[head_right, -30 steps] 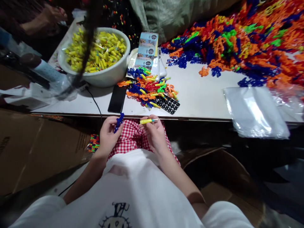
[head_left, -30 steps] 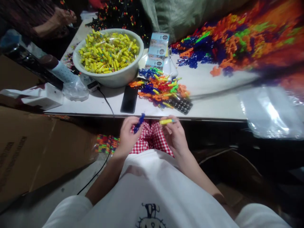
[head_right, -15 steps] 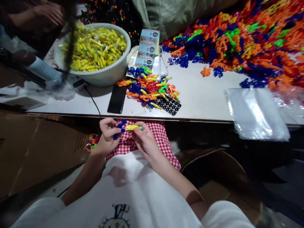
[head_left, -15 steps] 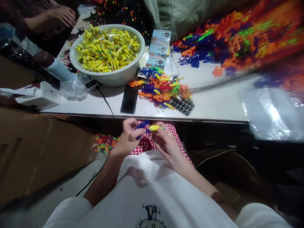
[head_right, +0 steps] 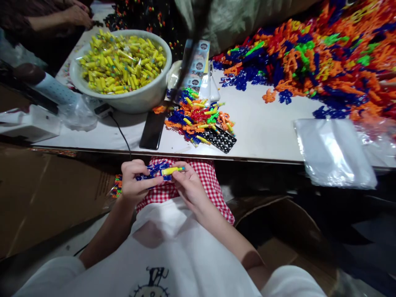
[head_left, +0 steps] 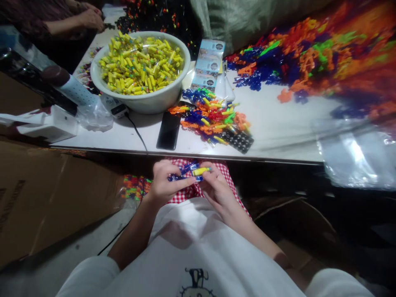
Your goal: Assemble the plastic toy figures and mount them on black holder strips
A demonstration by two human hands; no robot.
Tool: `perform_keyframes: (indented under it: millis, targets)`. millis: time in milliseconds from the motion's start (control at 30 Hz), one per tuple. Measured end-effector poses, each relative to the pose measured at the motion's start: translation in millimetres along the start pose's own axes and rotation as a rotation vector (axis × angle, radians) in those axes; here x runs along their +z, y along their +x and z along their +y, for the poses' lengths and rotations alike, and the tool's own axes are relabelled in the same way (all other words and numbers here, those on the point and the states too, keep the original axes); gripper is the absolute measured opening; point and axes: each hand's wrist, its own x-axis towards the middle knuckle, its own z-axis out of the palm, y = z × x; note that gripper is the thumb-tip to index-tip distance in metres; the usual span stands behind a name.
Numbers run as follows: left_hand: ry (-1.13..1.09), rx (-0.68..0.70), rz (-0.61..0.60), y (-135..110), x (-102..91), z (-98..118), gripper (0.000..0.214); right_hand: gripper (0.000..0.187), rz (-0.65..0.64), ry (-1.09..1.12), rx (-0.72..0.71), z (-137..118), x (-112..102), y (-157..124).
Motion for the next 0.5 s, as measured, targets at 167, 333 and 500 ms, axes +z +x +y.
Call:
perform_keyframes:
  millis: [167,333,500]
  targets:
    - [0.031,0.000,0.074,2.4,0.1,2.4,0.008,0.022,-0.010,0.017,0.053,-0.1,0.8,1.0]
    - [-0.254,-0.281,0.020,0.0,3.8,2.3,0.023,0.022,0.022,-0.016,-0.022,0.3,-3.6,2.3]
    - [-0.547,-0.839,-0.100,1.5,-0.3,3.9,0.021,0.021,0.136,-0.233,-0.345,-14.7,-13.8,1.0]
